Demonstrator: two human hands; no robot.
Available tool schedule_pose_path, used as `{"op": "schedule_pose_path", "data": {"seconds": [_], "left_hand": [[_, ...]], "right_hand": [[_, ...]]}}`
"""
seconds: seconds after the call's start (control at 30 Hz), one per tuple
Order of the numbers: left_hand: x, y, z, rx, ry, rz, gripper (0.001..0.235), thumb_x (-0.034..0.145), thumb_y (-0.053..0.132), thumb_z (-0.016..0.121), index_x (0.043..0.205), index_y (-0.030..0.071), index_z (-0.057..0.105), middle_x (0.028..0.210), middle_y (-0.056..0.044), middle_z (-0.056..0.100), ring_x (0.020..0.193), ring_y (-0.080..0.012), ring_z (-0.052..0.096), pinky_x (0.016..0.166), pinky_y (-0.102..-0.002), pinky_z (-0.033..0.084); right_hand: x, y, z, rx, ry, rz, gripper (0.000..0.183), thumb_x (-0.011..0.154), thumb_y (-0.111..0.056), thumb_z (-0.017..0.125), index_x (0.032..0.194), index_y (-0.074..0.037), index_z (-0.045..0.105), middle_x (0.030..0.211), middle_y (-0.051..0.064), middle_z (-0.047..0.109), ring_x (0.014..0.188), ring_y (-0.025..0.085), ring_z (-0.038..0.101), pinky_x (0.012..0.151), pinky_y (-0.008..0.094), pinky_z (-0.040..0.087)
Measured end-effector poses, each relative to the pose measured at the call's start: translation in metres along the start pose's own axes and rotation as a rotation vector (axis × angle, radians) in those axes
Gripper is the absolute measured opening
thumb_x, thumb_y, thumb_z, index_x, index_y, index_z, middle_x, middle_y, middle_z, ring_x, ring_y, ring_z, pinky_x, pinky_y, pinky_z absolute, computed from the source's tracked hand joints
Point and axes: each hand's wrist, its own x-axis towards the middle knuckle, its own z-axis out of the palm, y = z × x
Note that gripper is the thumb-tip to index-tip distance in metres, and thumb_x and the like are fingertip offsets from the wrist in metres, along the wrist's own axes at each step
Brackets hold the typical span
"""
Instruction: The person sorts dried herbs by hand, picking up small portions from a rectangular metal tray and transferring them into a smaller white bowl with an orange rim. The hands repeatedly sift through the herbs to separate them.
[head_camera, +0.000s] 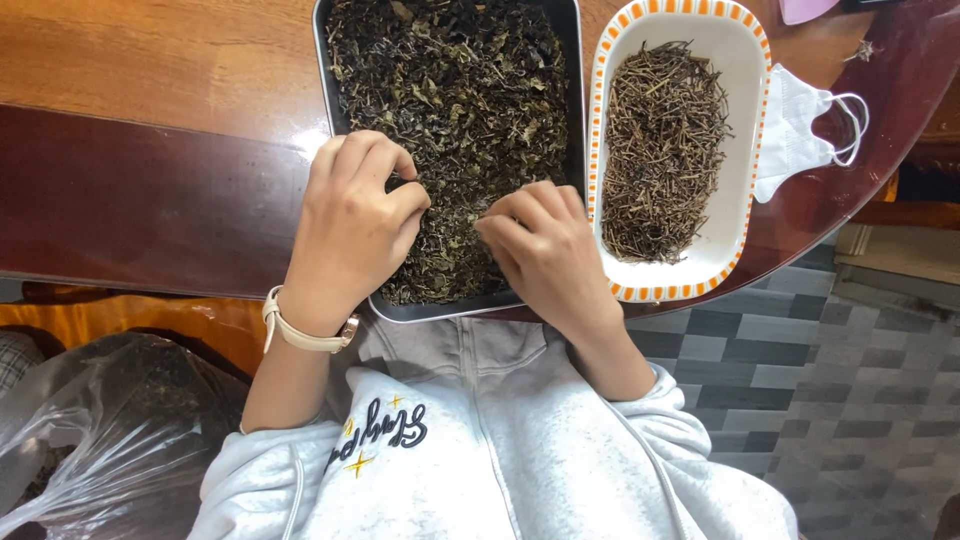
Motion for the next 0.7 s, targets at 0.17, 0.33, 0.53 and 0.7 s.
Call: {"op": "schedule_pose_path", "data": {"seconds": [0.17,0.33,0.53,0.7], "left_hand": [[0.001,0.007,-0.006,-0.139,0.023,-0.008,0.01,0.082,0.01,0.083,0.081,0.014,0.074,0.094,-0.001,0.06,0.107,-0.0225,0.058,0.098,-0.043,0.046],[-0.004,0.006,-0.011,-0.254,0.069,-0.031,0.013,0.08,0.005,0.082,0.083,0.013,0.072,0.092,-0.001,0.062,0.102,-0.0237,0.061,0.093,-0.043,0.048],[-0.008,0.004,-0.018,-0.49,0.117,-0.097,0.013,0.082,0.004,0.082,0.086,0.014,0.074,0.09,0.001,0.068,0.097,-0.0245,0.065,0.089,-0.042,0.051],[-0.018,0.001,-0.011,-1.262,0.223,-0.343,0.012,0.085,-0.005,0.082,0.091,-0.002,0.072,0.085,-0.014,0.071,0.078,-0.0204,0.07,0.074,-0.032,0.059]], "right_hand": [[0.001,0.001,0.021,-0.078,-0.019,-0.04,0.012,0.082,-0.002,0.079,0.081,-0.012,0.071,0.085,0.004,0.062,0.088,0.024,0.058,0.075,0.036,0.043],[0.002,0.004,0.028,-0.168,-0.072,-0.035,0.015,0.078,-0.006,0.083,0.079,-0.011,0.068,0.084,0.004,0.059,0.087,0.024,0.056,0.076,0.036,0.042],[-0.001,0.009,0.021,-0.054,-0.037,0.048,0.011,0.096,-0.006,0.066,0.088,-0.012,0.07,0.08,0.004,0.062,0.085,0.021,0.059,0.075,0.033,0.043],[-0.002,0.011,0.019,0.009,0.04,0.058,0.006,0.098,-0.008,0.069,0.096,-0.012,0.073,0.076,0.004,0.064,0.077,0.021,0.062,0.071,0.032,0.046]]}}
